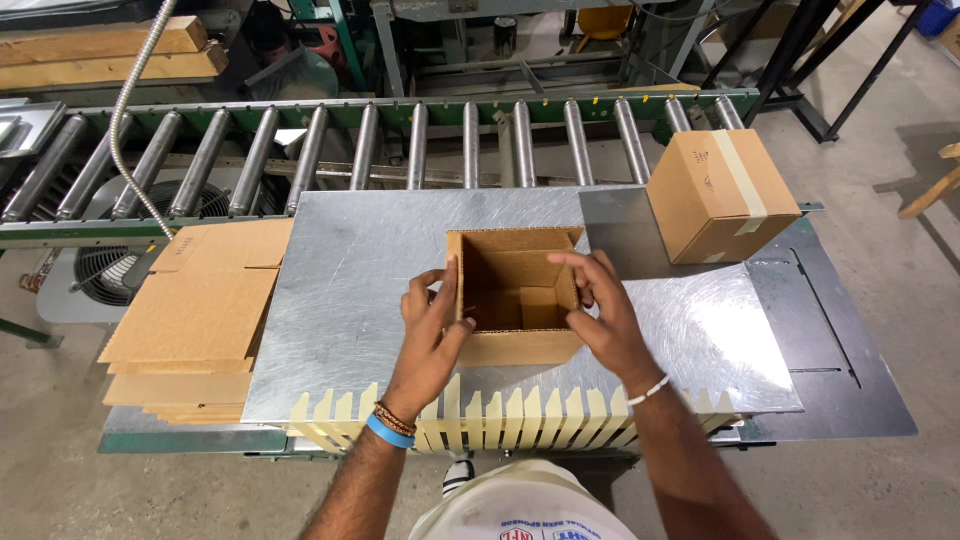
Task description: The person assembles cardboard boxes by hand and secures the bottom and top flaps with strips of tape.
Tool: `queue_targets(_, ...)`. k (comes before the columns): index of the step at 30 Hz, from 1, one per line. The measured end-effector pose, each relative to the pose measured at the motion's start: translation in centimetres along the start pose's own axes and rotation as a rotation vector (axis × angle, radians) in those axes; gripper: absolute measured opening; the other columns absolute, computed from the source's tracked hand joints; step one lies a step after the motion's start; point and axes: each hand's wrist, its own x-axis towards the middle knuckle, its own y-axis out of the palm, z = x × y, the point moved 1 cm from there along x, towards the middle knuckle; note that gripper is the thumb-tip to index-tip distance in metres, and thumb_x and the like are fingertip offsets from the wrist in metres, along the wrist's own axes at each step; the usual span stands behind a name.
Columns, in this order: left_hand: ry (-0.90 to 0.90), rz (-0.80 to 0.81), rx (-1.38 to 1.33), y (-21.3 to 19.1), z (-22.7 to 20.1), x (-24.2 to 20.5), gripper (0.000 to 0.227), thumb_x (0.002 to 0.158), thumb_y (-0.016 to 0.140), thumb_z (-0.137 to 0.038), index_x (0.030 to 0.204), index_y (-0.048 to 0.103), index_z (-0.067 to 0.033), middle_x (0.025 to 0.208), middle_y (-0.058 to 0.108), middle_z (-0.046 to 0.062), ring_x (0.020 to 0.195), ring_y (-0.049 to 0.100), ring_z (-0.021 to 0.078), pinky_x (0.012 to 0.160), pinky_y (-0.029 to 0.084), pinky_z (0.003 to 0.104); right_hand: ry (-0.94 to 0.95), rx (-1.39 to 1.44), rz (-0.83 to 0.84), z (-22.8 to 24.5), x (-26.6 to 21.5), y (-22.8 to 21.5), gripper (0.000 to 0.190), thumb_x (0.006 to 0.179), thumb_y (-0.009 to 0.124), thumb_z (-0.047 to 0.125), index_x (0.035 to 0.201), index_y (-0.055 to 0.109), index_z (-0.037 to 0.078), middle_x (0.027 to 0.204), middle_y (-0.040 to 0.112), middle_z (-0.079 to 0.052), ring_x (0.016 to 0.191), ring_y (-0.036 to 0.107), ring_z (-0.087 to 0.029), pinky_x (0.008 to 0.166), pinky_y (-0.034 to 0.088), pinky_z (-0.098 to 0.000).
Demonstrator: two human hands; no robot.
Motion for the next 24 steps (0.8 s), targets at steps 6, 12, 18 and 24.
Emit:
queue_targets(6,-0.013,0.14,0.435,-1.6,-1.7,1.2,0.064,0.112,0.059,-0.065,0.155,0.078,-0.0208,0.165,0.066,0.009,0.15,0.057,0.0387,0.118,0.047,0.064,0.185,0.125,0.3,1.4,2.6,-0.7,0.085,0.116,0.063,0.034,0.185,0.018,0.013,0.145,0.071,-0.032,0.114,0.074,-0.036,0.099,0.056,-0.0505)
queue_targets(12,0.019,-0.207,0.22,0.6,4.2,3.9,0.044,0.096,0.095,-0.043,0.135,0.086,-0.0255,0.126,0.085,0.001,0.11,0.078,0.0315,0.098,0.062,0.047,0.246,-0.27,0.07,1.3,3.1,-0.8,0.118,0.092,0.101,0.034,0.178,0.022,0.015,0.147,0.054,-0.031,0.13,0.062,-0.052,0.104,0.055,-0.0578)
queue_targets(18,-0.049,-0.328,0.24,1.3,-0.9,2.3,0.097,0.097,0.096,-0.029,0.177,0.043,-0.0119,0.164,0.051,0.024,0.112,0.082,0.0434,0.085,0.072,0.062,0.146,-0.403,-0.079,0.4,2.6,-0.5,0.128,0.081,0.107,0.04,0.185,0.036,0.018,0.16,0.048,-0.025,0.146,0.055,-0.051,0.125,0.049,-0.0647)
queue_targets(24,0.097,-0.268,0.485,2.1,0.1,1.9,0.05,0.107,0.084,-0.038,0.155,0.076,-0.0274,0.167,0.056,0.017,0.118,0.078,0.043,0.096,0.069,0.058,-0.037,-0.605,-0.125,-3.5,-0.3,-0.8,0.049,0.104,0.09,0.037,0.146,0.08,0.015,0.149,0.074,-0.012,0.142,0.073,-0.036,0.122,0.056,-0.049)
